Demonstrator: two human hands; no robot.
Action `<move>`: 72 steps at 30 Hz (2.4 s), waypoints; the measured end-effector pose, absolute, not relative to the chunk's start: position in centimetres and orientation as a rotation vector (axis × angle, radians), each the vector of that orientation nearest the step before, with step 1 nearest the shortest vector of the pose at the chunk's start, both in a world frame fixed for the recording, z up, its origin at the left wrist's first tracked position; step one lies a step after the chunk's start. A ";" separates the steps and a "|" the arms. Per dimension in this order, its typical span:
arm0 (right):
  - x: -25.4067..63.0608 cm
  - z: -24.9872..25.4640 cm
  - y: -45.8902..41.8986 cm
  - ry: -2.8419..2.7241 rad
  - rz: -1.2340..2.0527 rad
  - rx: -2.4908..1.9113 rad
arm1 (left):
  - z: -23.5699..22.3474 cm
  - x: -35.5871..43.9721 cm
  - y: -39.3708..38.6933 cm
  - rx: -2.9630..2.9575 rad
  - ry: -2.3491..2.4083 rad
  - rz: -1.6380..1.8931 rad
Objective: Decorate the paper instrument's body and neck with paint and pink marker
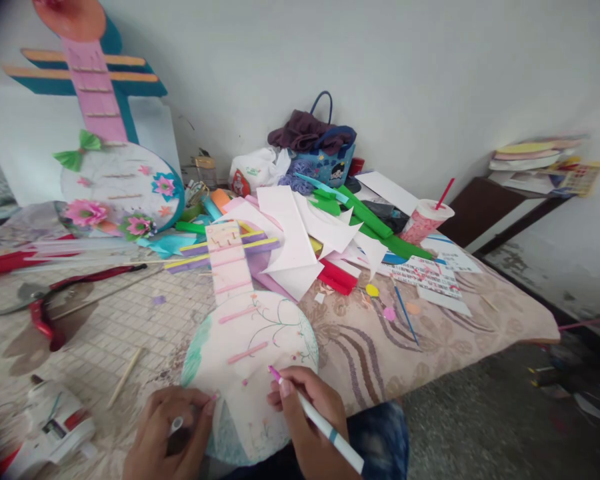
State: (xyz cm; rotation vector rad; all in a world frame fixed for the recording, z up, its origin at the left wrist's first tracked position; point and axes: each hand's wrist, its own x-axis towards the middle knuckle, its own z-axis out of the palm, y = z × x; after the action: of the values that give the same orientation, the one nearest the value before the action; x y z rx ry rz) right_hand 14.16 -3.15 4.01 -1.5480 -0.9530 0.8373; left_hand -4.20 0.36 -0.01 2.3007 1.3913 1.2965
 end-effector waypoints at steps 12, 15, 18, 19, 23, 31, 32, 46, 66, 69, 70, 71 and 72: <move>14.5 4.0 -3.0 -0.989 0.854 -1.547 | 0.0 -4.2 0.4 2.319 1.405 1.303; 14.3 4.2 -2.8 -0.934 0.823 -1.545 | 0.0 -4.2 0.5 2.315 1.402 1.312; 14.3 4.4 -2.8 -0.944 0.839 -1.537 | 0.0 -4.1 0.5 2.312 1.401 1.303; 14.4 4.5 -2.8 -0.961 0.859 -1.531 | 0.0 -4.1 0.4 2.306 1.407 1.299; 14.9 4.3 -2.8 -1.005 0.892 -1.531 | 0.2 -4.1 0.4 2.292 1.432 1.294; 14.6 4.3 -3.0 -0.974 0.857 -1.511 | 0.1 -4.3 0.5 2.313 1.404 1.303; 14.5 4.2 -3.2 -0.941 0.833 -1.489 | 0.1 -4.3 0.4 2.318 1.408 1.298; 14.9 2.2 -4.0 -0.711 0.654 -1.474 | -0.2 -4.4 0.5 2.343 1.389 1.286; 16.3 1.2 -4.3 -0.841 0.715 -1.474 | -0.2 -4.4 0.4 2.357 1.414 1.289; 16.3 1.1 -4.1 -0.814 0.723 -1.474 | -0.1 -4.4 0.4 2.357 1.414 1.291; 16.3 1.1 -4.1 -0.811 0.725 -1.470 | -0.1 -4.4 0.4 2.353 1.418 1.291; 16.3 1.0 -4.0 -0.807 0.728 -1.465 | -0.1 -4.4 0.3 2.349 1.425 1.288; 16.3 1.0 -4.0 -0.802 0.730 -1.460 | -0.1 -4.3 0.4 2.349 1.428 1.287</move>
State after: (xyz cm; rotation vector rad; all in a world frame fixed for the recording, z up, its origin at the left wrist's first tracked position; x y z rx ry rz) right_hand 16.28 -4.02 0.99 -1.4595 -0.8018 0.7297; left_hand -4.34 0.35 -0.09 2.3495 1.4283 1.2873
